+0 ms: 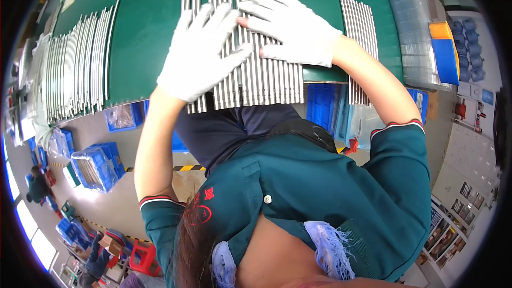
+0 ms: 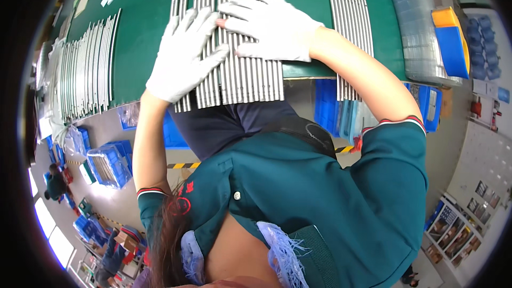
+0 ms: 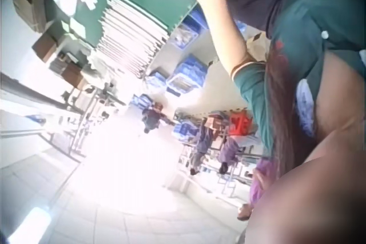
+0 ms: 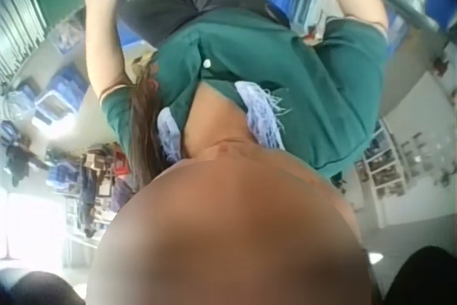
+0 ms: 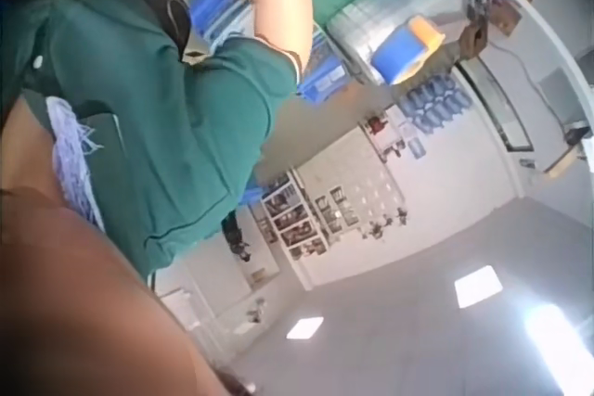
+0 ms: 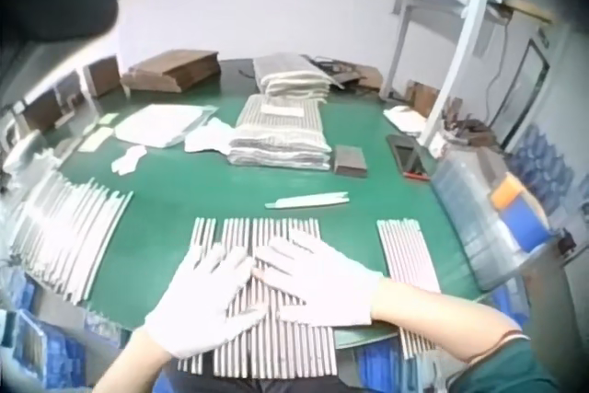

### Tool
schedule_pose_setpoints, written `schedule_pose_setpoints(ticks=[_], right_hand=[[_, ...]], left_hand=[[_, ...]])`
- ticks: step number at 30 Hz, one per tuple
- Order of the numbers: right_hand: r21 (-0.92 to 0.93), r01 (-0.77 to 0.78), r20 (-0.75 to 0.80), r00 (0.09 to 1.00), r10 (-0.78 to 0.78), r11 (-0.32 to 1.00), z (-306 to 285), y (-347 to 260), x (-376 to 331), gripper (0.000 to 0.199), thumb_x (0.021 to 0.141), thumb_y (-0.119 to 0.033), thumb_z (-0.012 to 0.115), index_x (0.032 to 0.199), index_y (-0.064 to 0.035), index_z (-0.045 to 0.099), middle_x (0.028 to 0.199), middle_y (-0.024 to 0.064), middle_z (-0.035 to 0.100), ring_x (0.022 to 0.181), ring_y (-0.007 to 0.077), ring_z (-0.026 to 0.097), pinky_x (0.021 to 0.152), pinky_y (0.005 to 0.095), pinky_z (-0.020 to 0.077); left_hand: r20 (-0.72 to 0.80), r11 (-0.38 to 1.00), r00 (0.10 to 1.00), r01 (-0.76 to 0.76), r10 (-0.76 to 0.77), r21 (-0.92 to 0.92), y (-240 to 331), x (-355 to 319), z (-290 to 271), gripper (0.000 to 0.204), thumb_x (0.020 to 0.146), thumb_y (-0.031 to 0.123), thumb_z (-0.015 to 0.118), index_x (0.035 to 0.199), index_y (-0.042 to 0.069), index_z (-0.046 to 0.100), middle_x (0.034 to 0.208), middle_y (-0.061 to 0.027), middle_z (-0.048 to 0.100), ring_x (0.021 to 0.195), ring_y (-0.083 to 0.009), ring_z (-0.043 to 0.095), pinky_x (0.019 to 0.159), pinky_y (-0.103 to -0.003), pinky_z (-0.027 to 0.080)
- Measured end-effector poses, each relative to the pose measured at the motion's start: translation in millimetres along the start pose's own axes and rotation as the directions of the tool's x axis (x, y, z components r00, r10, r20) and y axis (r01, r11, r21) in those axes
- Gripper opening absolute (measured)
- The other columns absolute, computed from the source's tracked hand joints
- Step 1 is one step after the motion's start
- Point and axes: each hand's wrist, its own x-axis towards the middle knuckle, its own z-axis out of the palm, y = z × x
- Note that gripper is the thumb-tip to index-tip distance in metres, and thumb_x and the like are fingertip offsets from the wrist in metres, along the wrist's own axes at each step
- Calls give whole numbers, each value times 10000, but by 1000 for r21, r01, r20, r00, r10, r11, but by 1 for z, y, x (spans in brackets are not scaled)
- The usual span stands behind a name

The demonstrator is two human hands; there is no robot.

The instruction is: Cleaning, organizing, and packing bundles of thin metal rods into plastic bags and sealing them with tape.

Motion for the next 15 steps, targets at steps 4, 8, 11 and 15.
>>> schedule_pose_setpoints(ticks=[4, 8, 11, 15], right_hand=[[-24, -72, 74, 995, 74, 997, -24, 13, -47, 605, 891, -449, 456, 1352, -59, 423, 1413, 143, 388, 1338, 272, 312, 1131, 403, 177], [-22, -385, 44, 921, 386, 922, -36, 27, -107, 545, 883, -359, 510, 1347, -84, 432, 1414, 138, 383, 1329, 305, 318, 1125, 394, 208], [-75, -485, 24, 872, 488, 871, -34, 34, -140, 527, 878, -329, 523, 1344, -97, 437, 1407, 144, 388, 1322, 313, 322, 1119, 415, 209], [-56, -499, 11, 866, 500, 865, -27, 33, -147, 535, 883, -345, 509, 1355, -105, 426, 1415, 152, 368, 1320, 333, 314, 1124, 436, 188]], left_hand=[[-20, 967, 996, -84, 81, -242, 27, 21, 9, 532, 897, 395, 521, 1276, 22, 494, 1315, -175, 491, 1249, -332, 419, 1076, -419, 272], [-200, 965, 980, -70, 19, -253, 15, 17, -11, 436, 888, 342, 576, 1211, 50, 560, 1231, -174, 556, 1191, -325, 483, 1027, -417, 341], [-77, 988, 996, 40, -52, -150, -8, 1, -16, 418, 893, 313, 560, 1217, 50, 553, 1250, -175, 544, 1201, -342, 470, 1026, -419, 335], [93, 991, 990, 112, -105, -76, -11, -24, -11, 407, 895, 305, 554, 1237, 84, 547, 1283, -149, 532, 1233, -334, 451, 1056, -438, 303]])
